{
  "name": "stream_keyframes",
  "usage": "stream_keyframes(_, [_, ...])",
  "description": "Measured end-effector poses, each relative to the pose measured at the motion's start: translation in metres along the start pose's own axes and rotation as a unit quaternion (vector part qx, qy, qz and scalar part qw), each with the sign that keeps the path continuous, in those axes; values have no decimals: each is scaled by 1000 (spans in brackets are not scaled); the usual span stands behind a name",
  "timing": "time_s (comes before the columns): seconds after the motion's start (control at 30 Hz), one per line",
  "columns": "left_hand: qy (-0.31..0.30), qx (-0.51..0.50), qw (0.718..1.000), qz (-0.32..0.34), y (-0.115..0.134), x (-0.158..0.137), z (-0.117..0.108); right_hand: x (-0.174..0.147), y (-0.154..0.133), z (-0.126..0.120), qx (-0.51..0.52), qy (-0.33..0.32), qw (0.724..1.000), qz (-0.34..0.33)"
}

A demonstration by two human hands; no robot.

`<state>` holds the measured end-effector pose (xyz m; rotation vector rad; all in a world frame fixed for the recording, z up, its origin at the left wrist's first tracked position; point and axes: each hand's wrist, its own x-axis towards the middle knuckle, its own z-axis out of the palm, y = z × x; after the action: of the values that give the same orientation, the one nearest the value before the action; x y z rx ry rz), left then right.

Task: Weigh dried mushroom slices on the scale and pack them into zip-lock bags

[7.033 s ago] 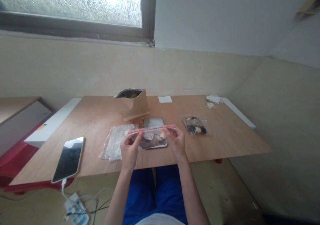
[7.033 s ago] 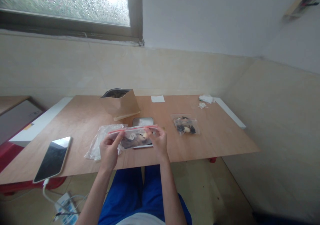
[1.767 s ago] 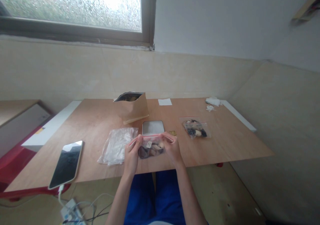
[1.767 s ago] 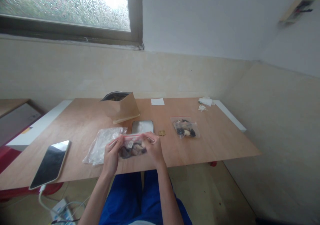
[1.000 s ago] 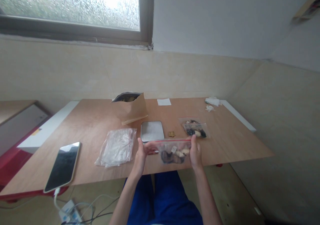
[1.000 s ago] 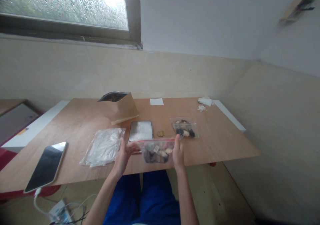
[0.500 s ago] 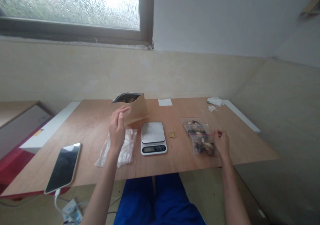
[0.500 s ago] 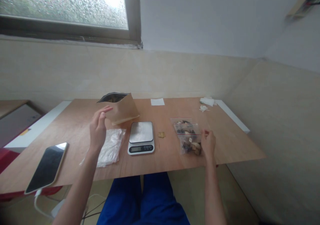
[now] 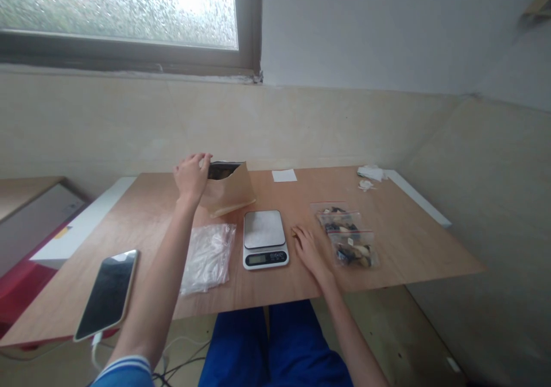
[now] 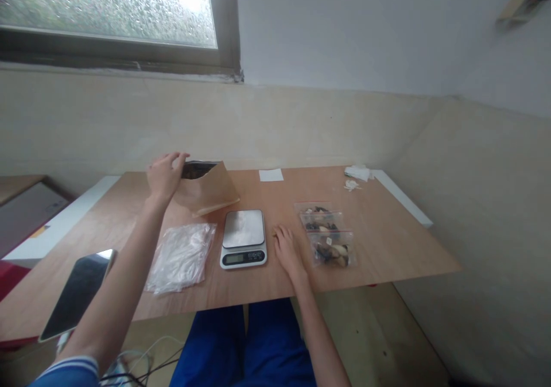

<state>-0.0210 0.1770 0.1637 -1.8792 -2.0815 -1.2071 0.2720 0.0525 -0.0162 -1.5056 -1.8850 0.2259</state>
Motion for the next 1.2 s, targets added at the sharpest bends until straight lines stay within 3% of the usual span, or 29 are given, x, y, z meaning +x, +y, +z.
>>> stream_keyframes(0.2, [-79,26,996,19,5,-43,-19,9,1,2,70,13,997,35])
stream_keyframes(0.37, [-113,-43,990,76,3,-83,-31,22,-30,5,144,54,986,69])
stream_keyframes(0.63, [-94,-178,979,44,-13,-121,-32,35,-63,26,60,21,997,-30])
stream_keyframes(0.83, [-100,-200,972,72,-24,-129,-29,17,-115,-7,124,51,987,-89])
stream_keyframes(0.93, [-101,-200,972,70,-24,-138,-28,18,-152,-21,159,-3,973,-164])
stream_keyframes(1.0, [-97,-200,973,65,-22,-148,-28,23,-167,-20,124,-58,972,-189])
stream_keyframes(1.13, [-78,-202,975,59,-16,-169,-25,39,-175,9,32,-149,977,-146])
stream_keyframes(1.2, [-60,-182,979,67,-14,-179,-21,52,-173,29,74,-131,983,-102])
